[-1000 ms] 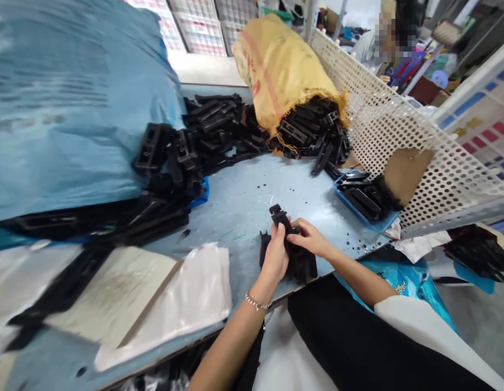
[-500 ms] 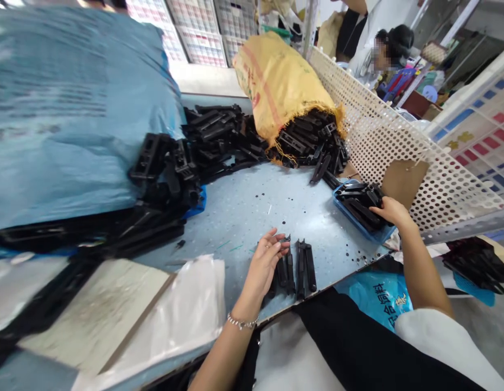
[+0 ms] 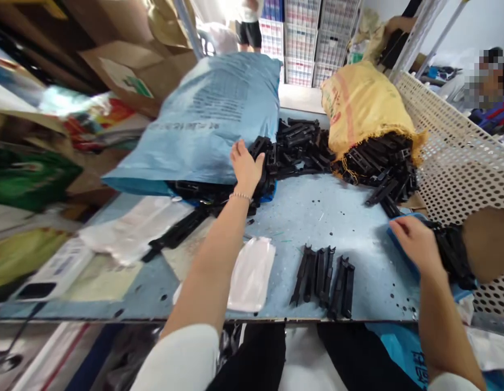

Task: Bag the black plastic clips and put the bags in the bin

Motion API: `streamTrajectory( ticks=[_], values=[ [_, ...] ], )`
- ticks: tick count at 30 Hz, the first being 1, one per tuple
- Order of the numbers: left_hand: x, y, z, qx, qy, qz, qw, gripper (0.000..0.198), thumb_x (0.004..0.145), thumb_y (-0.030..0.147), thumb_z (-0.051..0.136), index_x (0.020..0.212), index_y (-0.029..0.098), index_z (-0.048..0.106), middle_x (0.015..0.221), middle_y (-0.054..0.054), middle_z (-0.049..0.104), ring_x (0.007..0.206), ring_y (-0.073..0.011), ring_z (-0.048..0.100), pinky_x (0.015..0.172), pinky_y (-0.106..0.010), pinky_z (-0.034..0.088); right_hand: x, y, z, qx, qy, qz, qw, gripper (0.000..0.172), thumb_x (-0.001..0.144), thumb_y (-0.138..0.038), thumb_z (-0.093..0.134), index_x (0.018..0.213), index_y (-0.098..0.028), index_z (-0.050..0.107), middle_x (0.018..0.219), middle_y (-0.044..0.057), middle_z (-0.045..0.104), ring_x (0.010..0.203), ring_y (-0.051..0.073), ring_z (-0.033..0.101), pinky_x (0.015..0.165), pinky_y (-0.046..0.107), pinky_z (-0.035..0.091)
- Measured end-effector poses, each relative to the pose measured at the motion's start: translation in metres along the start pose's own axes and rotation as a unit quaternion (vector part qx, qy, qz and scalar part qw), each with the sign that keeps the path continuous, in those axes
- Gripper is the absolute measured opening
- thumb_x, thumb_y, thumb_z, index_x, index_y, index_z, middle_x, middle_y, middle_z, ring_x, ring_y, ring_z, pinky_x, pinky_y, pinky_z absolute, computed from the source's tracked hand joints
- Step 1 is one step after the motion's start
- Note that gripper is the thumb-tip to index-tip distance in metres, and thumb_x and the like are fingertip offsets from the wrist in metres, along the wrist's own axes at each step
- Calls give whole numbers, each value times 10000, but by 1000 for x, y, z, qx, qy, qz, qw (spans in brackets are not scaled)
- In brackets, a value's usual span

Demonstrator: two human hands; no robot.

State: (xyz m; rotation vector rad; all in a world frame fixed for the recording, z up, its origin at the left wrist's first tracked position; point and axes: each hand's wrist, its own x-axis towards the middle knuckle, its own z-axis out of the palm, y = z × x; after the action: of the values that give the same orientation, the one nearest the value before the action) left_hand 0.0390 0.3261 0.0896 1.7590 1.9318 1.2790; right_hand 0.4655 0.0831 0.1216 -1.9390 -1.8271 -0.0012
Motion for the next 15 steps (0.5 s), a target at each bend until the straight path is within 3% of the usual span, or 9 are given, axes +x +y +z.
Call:
streamTrajectory(
  ticks=[3, 6, 9, 11, 13, 15],
  values=[
    [35, -2, 0, 25, -48, -42, 998, 617, 831, 139, 629, 1406, 7, 451, 1448, -306, 487, 1410, -439, 362, 1169, -642, 221, 9, -42, 37, 98, -47, -61, 992, 381, 959, -550, 489, 805, -230, 629, 805, 76, 679, 756, 235, 638, 703, 365, 486],
    [18, 8, -12, -8, -21, -4, 1000, 443, 846, 130, 587, 1284, 65, 568, 1346, -245, 569, 1366, -389, 415, 1187, -587, 241, 14, -71, 60, 187, -79, -100, 974, 307, 964, -495, 547, 846, -231, 648, 820, 59, 675, 762, 217, 640, 673, 339, 491],
    [-50, 33, -31, -81, -16, 76, 994, 383, 834, 212, 644, 1211, 153, 611, 1243, -160, 604, 1254, -339, 506, 1146, -529, 347, 20, -97, 75, 300, -105, -95, 943, 285, 968, -502, 564, 988, -234, 657, 947, 71, 702, 851, 212, 661, 749, 350, 533],
    [-110, 52, -39, -141, -60, 109, 982, 366, 781, 213, 694, 1141, 196, 630, 1174, -119, 611, 1178, -315, 549, 1088, -496, 417, 24, -116, 87, 412, -131, -54, 900, 363, 975, -567, 523, 1110, -242, 608, 1032, 73, 697, 897, 205, 675, 782, 361, 562],
    [-168, 67, -44, -199, -111, 101, 968, 353, 718, 189, 746, 1051, 227, 637, 1093, -96, 616, 1128, -310, 572, 1047, -476, 452, 25, -134, 99, 513, -156, -8, 844, 432, 957, -642, 497, 1143, -254, 548, 1046, 56, 677, 893, 193, 682, 755, 352, 586],
    [-211, 73, -44, -247, -125, 67, 959, 366, 659, 162, 790, 966, 234, 606, 1074, -87, 600, 1158, -314, 572, 1054, -475, 447, 20, -150, 110, 563, -181, 14, 806, 449, 931, -675, 514, 1106, -262, 521, 1004, 32, 656, 872, 183, 675, 718, 331, 592]
  ],
)
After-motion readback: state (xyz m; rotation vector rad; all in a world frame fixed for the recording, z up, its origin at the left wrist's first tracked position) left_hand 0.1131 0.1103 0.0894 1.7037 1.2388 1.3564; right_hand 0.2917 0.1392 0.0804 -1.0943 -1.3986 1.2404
